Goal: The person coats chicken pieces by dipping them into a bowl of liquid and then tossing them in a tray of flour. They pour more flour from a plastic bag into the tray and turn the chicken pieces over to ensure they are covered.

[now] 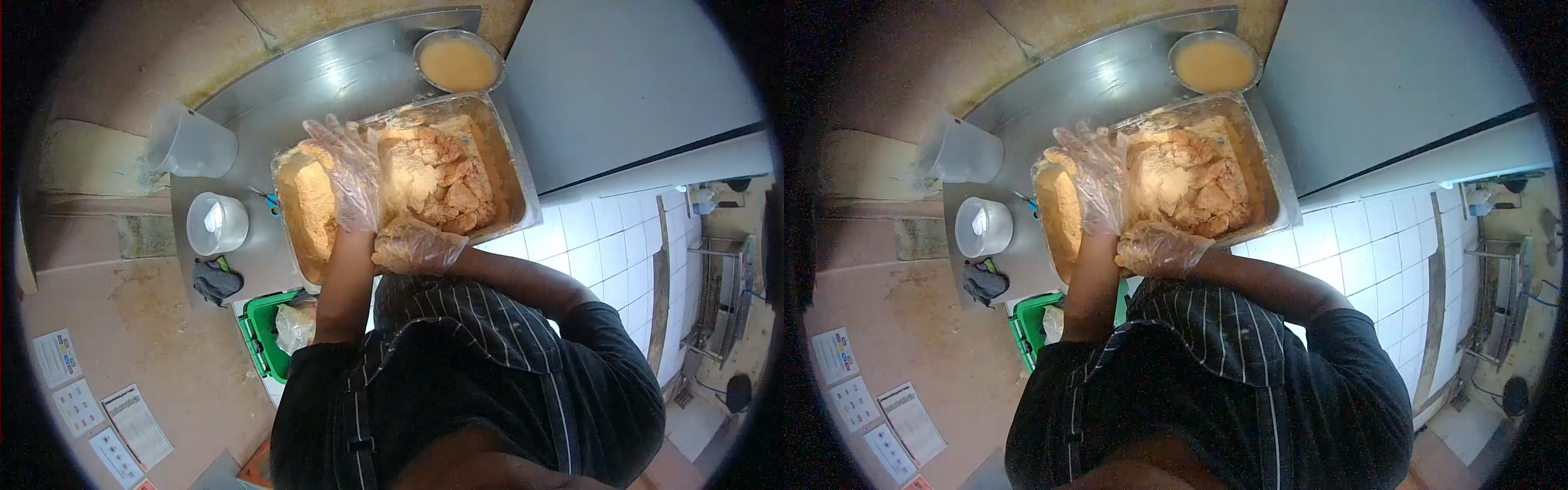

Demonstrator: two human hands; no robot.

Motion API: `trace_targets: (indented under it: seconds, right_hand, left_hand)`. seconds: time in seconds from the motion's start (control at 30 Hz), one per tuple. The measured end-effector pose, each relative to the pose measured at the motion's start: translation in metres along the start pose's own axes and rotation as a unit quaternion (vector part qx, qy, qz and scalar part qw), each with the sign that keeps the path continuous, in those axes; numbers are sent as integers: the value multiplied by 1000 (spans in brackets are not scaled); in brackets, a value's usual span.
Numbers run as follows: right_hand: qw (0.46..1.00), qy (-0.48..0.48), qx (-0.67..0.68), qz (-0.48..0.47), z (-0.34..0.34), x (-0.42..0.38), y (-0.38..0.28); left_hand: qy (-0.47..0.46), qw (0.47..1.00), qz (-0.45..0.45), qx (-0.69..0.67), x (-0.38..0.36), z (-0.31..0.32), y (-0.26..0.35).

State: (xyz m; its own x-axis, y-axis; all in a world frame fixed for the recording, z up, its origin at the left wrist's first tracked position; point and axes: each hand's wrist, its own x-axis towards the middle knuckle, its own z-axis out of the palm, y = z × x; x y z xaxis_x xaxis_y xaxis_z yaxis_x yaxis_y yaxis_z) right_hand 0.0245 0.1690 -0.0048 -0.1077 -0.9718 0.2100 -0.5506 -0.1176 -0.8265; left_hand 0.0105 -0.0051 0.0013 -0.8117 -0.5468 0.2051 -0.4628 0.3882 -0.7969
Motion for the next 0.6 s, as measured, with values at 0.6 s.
trace_targets:
  seconds: [0.6]
  right_hand:
    - [994, -64, -31, 84, -21, 12, 69]
  left_hand:
    - [237, 81, 269, 930, 16, 139, 55]
